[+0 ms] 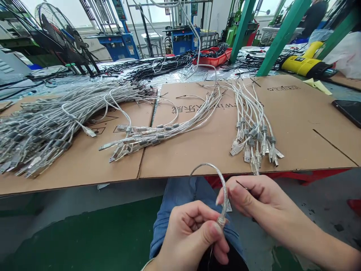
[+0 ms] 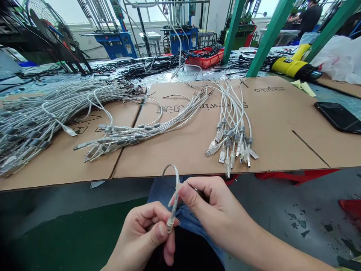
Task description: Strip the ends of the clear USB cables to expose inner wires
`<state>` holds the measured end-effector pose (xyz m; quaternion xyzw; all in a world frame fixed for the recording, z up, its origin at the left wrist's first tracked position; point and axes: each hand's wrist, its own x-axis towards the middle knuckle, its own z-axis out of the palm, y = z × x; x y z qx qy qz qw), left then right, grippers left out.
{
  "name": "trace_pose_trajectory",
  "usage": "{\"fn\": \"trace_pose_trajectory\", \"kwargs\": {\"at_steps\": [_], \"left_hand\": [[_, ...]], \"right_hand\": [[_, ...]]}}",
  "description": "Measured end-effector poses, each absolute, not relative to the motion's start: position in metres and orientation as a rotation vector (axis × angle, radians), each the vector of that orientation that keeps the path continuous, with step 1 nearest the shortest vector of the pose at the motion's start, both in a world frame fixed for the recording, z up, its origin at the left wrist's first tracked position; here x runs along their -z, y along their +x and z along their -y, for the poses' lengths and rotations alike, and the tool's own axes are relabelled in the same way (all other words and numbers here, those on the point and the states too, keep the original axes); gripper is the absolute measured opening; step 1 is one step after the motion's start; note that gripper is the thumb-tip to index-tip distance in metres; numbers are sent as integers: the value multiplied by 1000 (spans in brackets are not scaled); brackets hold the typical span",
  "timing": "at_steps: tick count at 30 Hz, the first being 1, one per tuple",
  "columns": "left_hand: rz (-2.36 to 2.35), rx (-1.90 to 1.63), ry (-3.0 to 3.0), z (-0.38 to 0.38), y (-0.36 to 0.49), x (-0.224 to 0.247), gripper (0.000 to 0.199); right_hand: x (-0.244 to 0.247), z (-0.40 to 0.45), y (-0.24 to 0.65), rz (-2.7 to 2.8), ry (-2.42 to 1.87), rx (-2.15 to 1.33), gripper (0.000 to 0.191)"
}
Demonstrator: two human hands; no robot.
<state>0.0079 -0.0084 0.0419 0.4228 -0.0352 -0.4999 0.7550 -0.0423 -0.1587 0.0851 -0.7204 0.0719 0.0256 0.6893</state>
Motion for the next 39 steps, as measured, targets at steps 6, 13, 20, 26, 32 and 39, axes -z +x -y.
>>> {"fn": "trace_pose_trajectory", "kwargs": {"at_steps": [6,13,20,26,32,39], "left_hand": [[136,1147,679,9,6,-24,27],[88,1199,588,12,4,-24,34],[106,1108,618,13,3,-22,26],[115,1100,608,15,3,-23,25],[173,1072,618,8,4,-20,21],[153,1000,630,3,10,-26,20]], "right_hand": [[-91,170,-63,-65,-1850,-239,40],[-98,163,-59,341,-2105,35,45],[-94,161,-58,324,-2038,29,45],[-99,168,-65,83,-2114,-182,33],[-88,174,-67,-257,-1554,-274,22],[-25,180,-49,-551,-754,-90,20]]}}
